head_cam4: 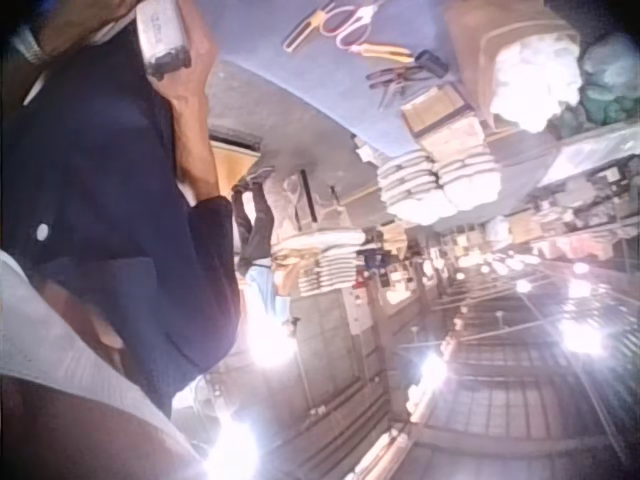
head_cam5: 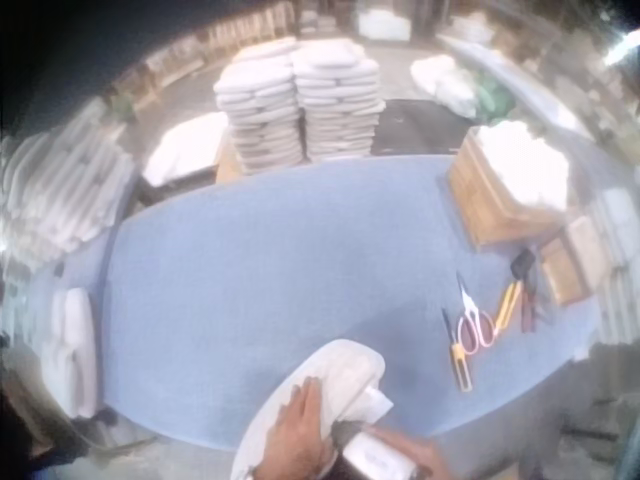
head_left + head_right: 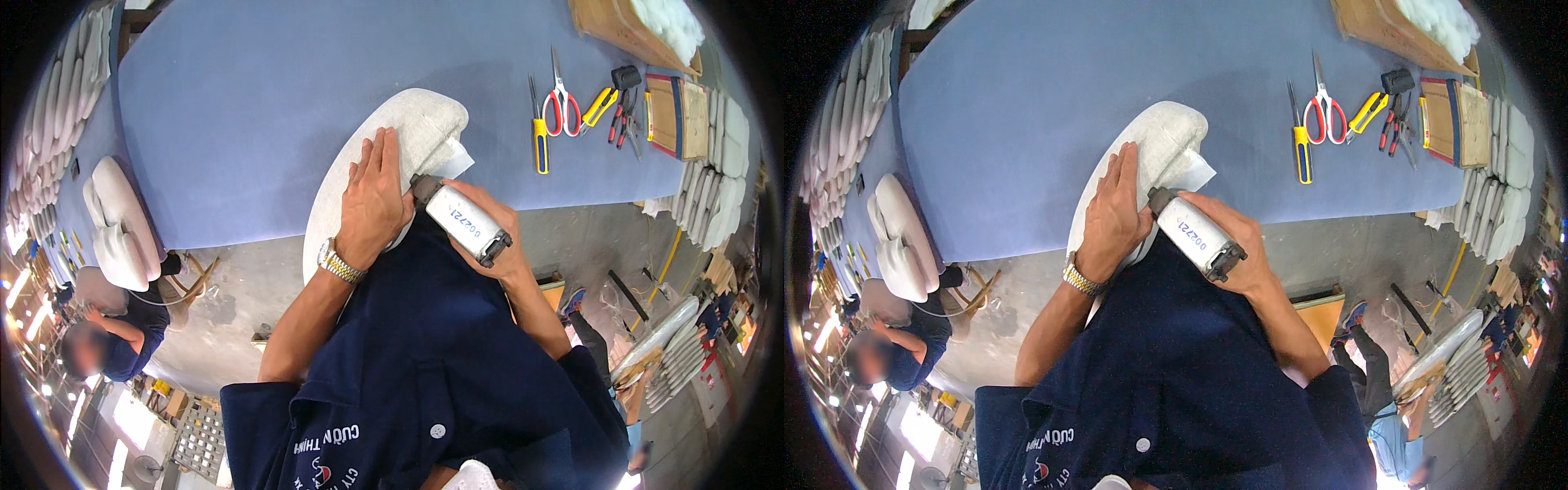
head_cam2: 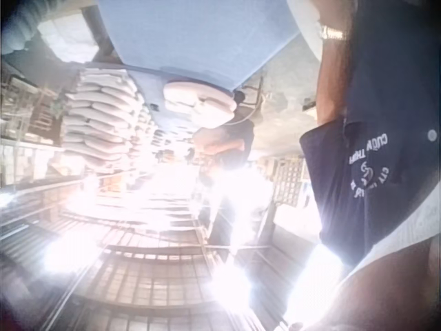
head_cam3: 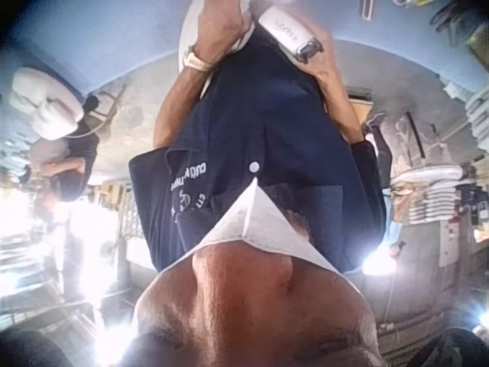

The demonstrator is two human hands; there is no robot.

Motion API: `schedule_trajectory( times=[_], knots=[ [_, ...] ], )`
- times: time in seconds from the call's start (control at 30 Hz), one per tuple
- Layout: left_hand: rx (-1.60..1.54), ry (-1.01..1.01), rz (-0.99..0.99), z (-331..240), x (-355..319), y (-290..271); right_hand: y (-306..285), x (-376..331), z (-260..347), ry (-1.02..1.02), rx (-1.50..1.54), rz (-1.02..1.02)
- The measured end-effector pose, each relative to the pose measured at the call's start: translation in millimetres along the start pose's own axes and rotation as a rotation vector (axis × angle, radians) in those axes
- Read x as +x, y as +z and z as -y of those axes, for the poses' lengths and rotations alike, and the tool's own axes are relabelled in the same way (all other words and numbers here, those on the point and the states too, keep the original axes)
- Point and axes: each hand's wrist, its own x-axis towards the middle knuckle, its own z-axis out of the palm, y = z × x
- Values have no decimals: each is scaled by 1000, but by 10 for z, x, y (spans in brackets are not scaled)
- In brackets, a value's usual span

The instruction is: The person folds a white cushion cover, staples its edges with a pneumatic staple gun, trims excess fabric with a utility knife, and stacks the finished cushion. The process is repeated for multiple cushions on a blue work table.

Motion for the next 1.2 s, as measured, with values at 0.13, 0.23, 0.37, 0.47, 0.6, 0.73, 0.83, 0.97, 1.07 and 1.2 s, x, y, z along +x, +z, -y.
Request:
schedule_trajectory(
  times=[0.13, 0.23, 0.37, 0.47, 0.6, 0.73, 0.83, 0.97, 1.07, 1.2],
  knots=[
    [19, 0, -22, 0, -6, 57, 1, 36, 114, 91, -14, 36],
    [37, -12, -34, -60, 8, 72, 34, 74, 153, 126, -39, 49],
    [-45, -5, -35, -53, 63, 36, 80, 86, 119, 109, -25, 2],
    [-163, 132, 91, 112, 126, -89, 130, 71, 22, 29, -12, -27],
    [-837, -72, 276, 715, 165, -260, 182, 21, -90, -7, -2, -60],
    [-554, -102, 221, 1004, -30, 89, 203, 53, -129, -110, -13, -88],
    [-544, -56, 190, 798, -133, 57, 198, 5, -183, -105, -2, -85],
    [-461, 46, 145, 608, -214, -36, 180, 94, -134, -133, -20, -65],
    [-318, 70, 97, 436, -268, -101, 169, 161, -33, -116, -26, -40],
    [-122, 14, -43, 236, -321, -77, 178, 199, -35, -121, -32, -43]
  ],
)
